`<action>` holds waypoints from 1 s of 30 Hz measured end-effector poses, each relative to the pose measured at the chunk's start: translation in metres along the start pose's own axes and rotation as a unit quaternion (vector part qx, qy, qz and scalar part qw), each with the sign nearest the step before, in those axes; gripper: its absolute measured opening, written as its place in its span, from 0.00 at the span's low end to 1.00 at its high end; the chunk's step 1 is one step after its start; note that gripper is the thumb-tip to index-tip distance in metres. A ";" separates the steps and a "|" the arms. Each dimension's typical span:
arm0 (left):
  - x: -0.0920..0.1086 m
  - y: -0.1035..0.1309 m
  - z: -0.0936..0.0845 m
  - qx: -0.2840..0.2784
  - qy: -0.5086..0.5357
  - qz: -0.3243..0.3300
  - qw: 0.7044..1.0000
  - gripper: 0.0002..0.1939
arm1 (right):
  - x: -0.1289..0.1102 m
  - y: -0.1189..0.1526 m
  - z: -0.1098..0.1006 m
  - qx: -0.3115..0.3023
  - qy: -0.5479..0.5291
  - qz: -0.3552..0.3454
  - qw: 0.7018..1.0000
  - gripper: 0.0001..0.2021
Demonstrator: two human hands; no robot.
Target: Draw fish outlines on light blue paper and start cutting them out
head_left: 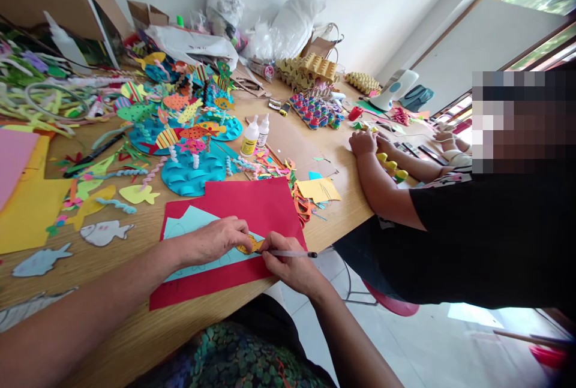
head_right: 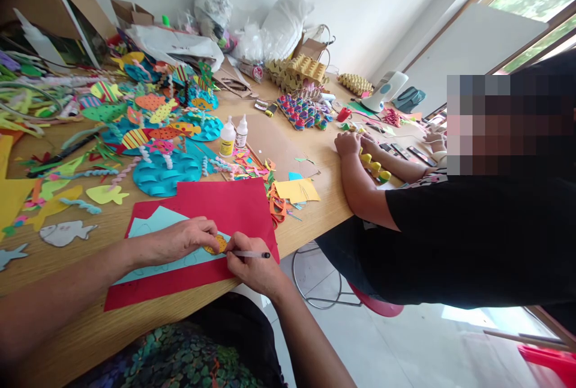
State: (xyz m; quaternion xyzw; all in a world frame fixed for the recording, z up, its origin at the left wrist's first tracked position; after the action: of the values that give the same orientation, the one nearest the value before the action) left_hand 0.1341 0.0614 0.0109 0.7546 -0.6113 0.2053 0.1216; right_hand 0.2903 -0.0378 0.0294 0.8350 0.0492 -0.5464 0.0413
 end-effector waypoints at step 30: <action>0.003 0.002 -0.003 -0.005 -0.017 -0.007 1.000 0.15 | 0.002 0.008 -0.010 0.026 0.015 0.022 0.999 0.05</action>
State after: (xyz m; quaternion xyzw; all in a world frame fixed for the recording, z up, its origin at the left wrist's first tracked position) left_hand 0.1317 0.0596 0.0149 0.7617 -0.6090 0.1884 0.1159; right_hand 0.3011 -0.0447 0.0322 0.8447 0.0174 -0.5340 0.0304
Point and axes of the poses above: each hand's wrist, its own y-axis away from the middle knuckle, its own z-axis out of the palm, x = y × z, the point moved 2 cm from there along -y, towards the middle knuckle, and after that the axes turned 15 degrees about -y, right-handed, at the moved point
